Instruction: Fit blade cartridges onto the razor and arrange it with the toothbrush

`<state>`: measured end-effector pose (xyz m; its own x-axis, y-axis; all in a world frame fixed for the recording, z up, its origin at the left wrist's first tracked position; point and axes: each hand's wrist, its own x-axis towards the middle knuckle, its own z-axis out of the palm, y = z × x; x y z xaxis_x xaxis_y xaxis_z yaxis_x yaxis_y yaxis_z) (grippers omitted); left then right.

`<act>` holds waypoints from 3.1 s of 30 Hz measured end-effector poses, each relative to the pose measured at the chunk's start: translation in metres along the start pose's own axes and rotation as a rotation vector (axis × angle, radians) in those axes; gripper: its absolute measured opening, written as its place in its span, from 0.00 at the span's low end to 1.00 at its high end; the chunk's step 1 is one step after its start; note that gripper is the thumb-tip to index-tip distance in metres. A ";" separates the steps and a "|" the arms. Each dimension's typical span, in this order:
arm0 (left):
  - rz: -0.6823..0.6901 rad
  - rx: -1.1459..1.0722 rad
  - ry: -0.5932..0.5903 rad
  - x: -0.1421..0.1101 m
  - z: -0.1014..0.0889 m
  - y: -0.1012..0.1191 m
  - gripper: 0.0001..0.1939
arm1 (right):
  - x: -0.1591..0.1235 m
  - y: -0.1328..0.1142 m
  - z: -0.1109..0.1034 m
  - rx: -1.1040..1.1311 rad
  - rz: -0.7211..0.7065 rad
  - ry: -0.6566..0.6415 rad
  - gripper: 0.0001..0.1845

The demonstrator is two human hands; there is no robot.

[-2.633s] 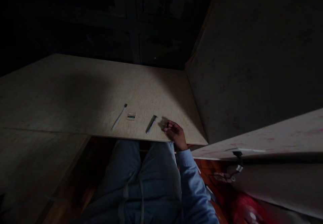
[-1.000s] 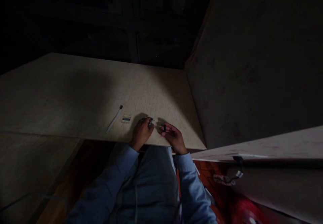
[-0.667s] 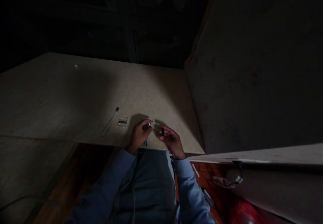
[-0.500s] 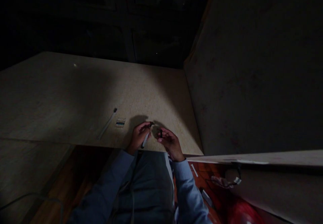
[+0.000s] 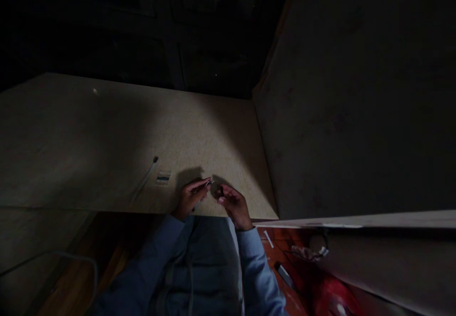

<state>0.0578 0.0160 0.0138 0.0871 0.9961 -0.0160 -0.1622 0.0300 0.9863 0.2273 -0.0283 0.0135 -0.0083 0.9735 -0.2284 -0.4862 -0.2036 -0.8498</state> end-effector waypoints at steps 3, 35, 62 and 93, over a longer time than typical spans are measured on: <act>0.052 0.011 -0.033 -0.001 -0.001 0.002 0.20 | -0.001 0.001 0.000 0.008 -0.008 -0.010 0.26; 0.020 0.024 -0.217 -0.002 -0.003 0.004 0.21 | -0.002 -0.001 -0.004 0.017 -0.112 -0.020 0.27; 0.054 -0.041 -0.061 0.002 0.000 0.006 0.21 | -0.035 -0.037 -0.030 0.017 -0.252 0.069 0.29; 0.145 0.862 -0.222 0.036 0.133 0.000 0.21 | 0.000 -0.119 -0.073 -1.899 -0.103 0.055 0.24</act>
<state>0.1919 0.0410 0.0346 0.3253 0.9436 0.0616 0.5991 -0.2561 0.7586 0.3495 -0.0115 0.0801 -0.0038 0.9915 -0.1300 0.9841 -0.0193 -0.1763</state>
